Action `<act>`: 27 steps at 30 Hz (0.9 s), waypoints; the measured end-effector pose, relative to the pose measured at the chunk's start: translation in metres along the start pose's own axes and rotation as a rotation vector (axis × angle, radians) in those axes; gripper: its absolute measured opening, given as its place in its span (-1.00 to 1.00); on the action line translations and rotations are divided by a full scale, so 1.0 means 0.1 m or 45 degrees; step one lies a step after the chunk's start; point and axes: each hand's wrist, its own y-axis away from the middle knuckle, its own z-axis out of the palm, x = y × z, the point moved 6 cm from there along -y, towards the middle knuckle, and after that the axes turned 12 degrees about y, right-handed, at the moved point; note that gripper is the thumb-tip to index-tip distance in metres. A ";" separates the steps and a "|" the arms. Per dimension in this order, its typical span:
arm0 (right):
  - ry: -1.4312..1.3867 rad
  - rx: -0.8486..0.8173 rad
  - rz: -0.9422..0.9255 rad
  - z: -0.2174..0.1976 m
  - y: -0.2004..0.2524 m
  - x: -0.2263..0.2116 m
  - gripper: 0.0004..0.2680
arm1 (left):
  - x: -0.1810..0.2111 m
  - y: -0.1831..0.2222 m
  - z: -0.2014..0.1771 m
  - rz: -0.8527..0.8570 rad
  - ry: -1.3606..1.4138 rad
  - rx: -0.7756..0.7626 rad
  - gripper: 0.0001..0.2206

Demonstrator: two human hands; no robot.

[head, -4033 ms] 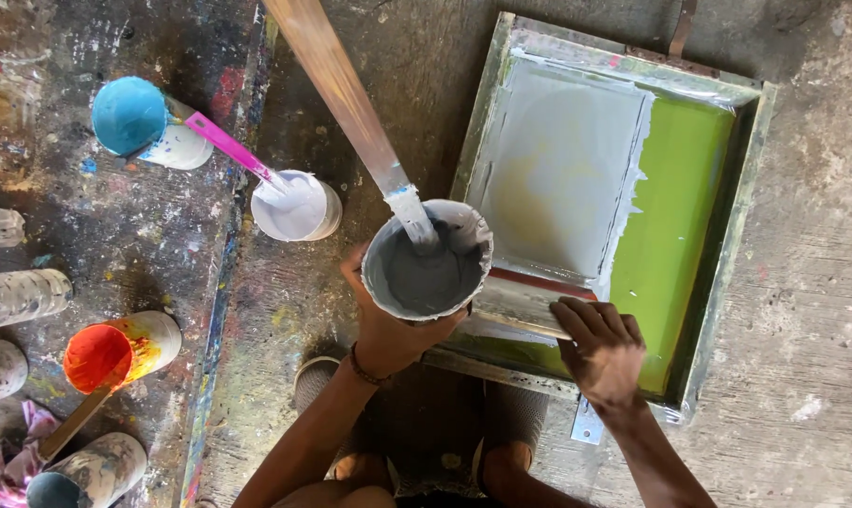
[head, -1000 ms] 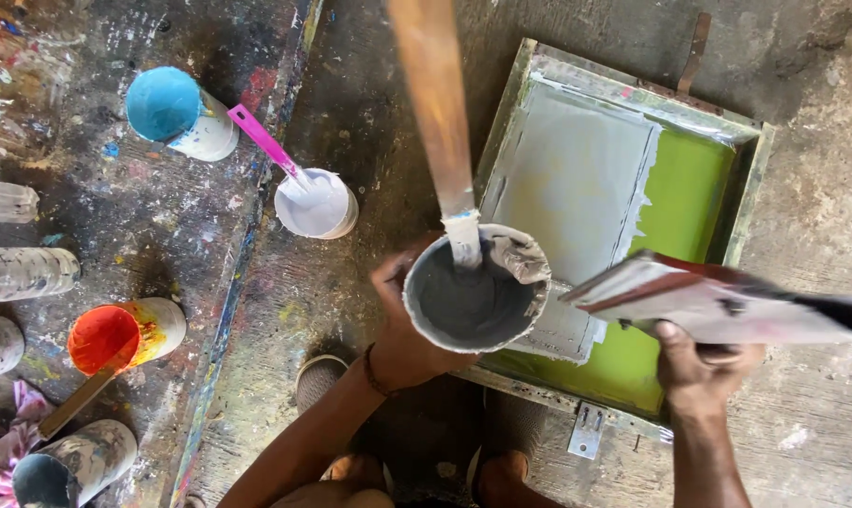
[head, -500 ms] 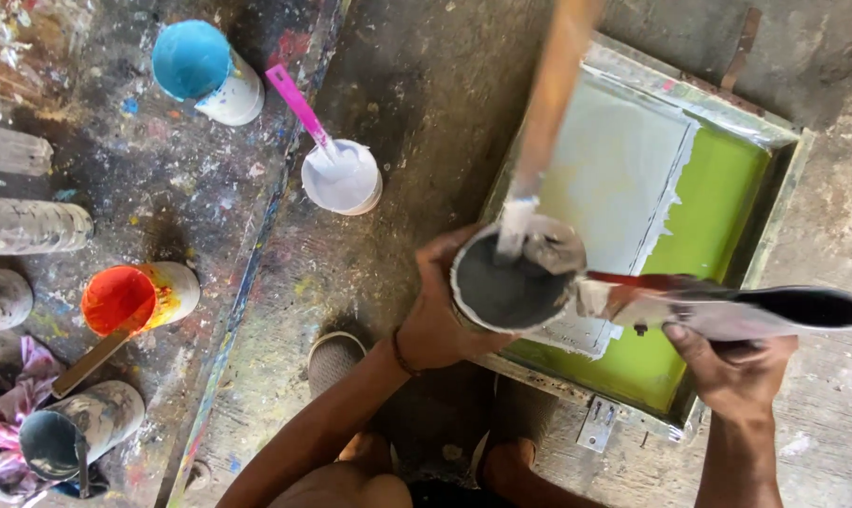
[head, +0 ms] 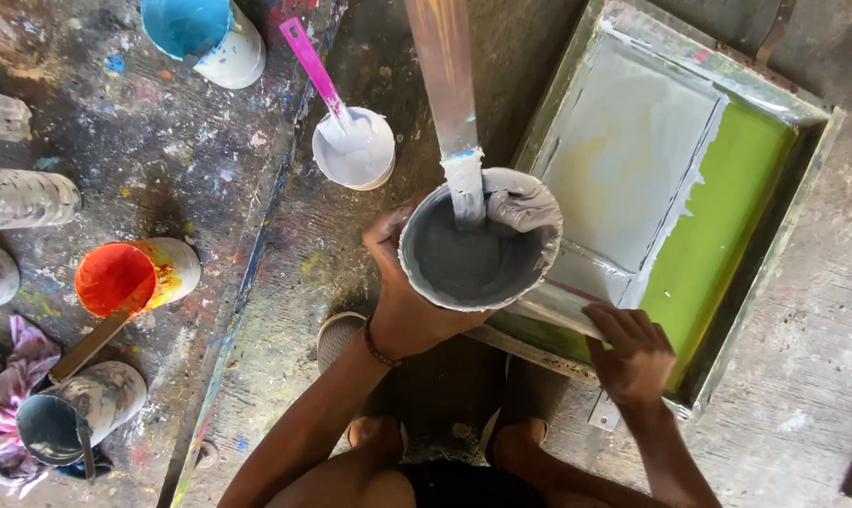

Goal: Preparing ink and applying it to a screen printing frame using a squeegee

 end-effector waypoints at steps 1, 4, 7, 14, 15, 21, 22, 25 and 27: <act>0.053 0.052 0.002 0.03 0.03 -0.06 -0.88 | 0.00 0.00 -0.01 -0.025 0.017 0.009 0.03; 0.117 0.093 -0.040 0.09 0.15 -0.13 -0.87 | 0.01 0.00 -0.01 -0.050 0.049 0.017 0.02; 0.130 0.035 -0.064 0.05 0.27 -0.19 -0.79 | 0.00 0.01 0.00 -0.050 0.076 -0.001 0.02; 0.050 -0.246 -0.080 -0.09 0.23 -0.09 -0.83 | 0.00 0.01 0.01 -0.045 0.124 0.004 0.00; 0.053 -0.240 -0.075 -0.13 0.19 -0.06 -0.83 | 0.00 0.00 0.01 -0.040 0.125 -0.003 0.00; 0.165 0.052 -0.064 -0.15 -0.06 0.20 -0.85 | 0.04 -0.02 0.04 -0.004 -0.001 0.009 0.03; 0.206 0.098 -0.055 -0.16 -0.14 0.19 -0.85 | 0.02 -0.02 0.04 -0.023 0.017 0.014 0.02; 0.272 0.145 -0.034 -0.13 -0.28 0.19 -0.83 | 0.00 0.00 0.04 -0.042 0.017 0.020 0.02; 0.303 0.154 -0.023 -0.07 -0.34 0.21 -0.83 | -0.04 0.01 0.02 -0.034 0.003 0.020 0.02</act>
